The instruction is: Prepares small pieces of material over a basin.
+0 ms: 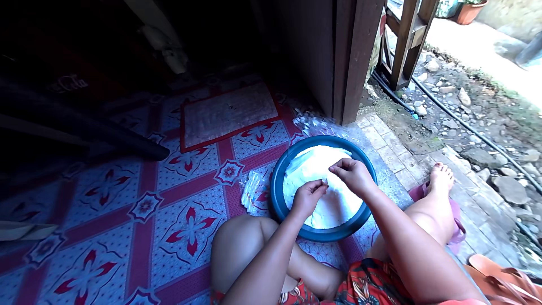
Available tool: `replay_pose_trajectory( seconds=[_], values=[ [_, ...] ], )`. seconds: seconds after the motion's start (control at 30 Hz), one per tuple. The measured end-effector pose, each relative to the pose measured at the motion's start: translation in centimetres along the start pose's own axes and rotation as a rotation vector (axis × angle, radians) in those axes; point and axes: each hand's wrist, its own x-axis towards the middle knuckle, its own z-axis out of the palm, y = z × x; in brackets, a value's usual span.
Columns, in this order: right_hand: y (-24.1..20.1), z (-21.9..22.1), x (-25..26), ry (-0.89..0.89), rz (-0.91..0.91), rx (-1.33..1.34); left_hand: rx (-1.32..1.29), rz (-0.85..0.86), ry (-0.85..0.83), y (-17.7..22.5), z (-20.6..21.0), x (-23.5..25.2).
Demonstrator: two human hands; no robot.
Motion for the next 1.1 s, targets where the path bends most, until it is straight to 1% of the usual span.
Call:
replay_pose_trajectory(
  seconds=[0.07,0.13,0.23,0.3,0.43,0.5,0.6,0.67,0.73,0.77,0.83,0.93,1.03,1.1],
  values=[
    [0.3,-0.3,0.3,0.03,0.032,-0.115,-0.002,-0.004,0.002,0.0,-0.1,0.0],
    [0.6,-0.6,0.5,-0.019,0.052,-0.229,-0.005,-0.011,0.003,0.3,-0.1,0.0],
    [0.4,-0.4,0.4,-0.183,-0.021,-0.28,-0.013,-0.019,0.006,0.6,-0.1,-0.1],
    [0.5,0.2,0.3,-0.214,-0.083,-0.239,-0.016,-0.014,0.002,0.6,0.0,-0.1],
    [0.0,1.0,-0.1,-0.089,-0.121,-0.02,-0.009,0.015,-0.002,0.4,0.1,-0.2],
    [-0.3,1.0,-0.1,-0.028,-0.06,0.061,-0.019,0.01,0.004,0.6,0.0,-0.2],
    [-0.3,0.3,-0.1,0.032,0.003,0.023,-0.019,-0.009,0.014,0.6,0.0,-0.2],
    [-0.3,-0.1,-0.2,-0.026,-0.001,-0.037,-0.012,-0.017,0.01,0.7,0.0,-0.2],
    [-0.1,-0.3,-0.2,-0.123,-0.075,-0.097,0.006,-0.004,0.01,0.7,0.0,-0.2],
    [0.2,0.0,-0.3,-0.13,-0.132,-0.12,0.019,0.008,0.011,0.7,0.1,-0.3],
    [0.4,0.8,-0.4,-0.095,-0.205,-0.132,0.046,0.043,0.011,0.8,0.0,-0.3],
    [0.2,1.4,-0.4,-0.034,-0.246,-0.054,0.089,0.113,0.028,0.5,0.1,-0.4],
    [-0.3,1.2,-0.5,-0.007,-0.265,0.048,0.139,0.15,0.054,0.2,0.0,-0.4],
    [-0.3,0.8,-0.7,0.026,-0.31,0.096,0.182,0.165,0.073,0.1,-0.1,-0.3]
  ],
)
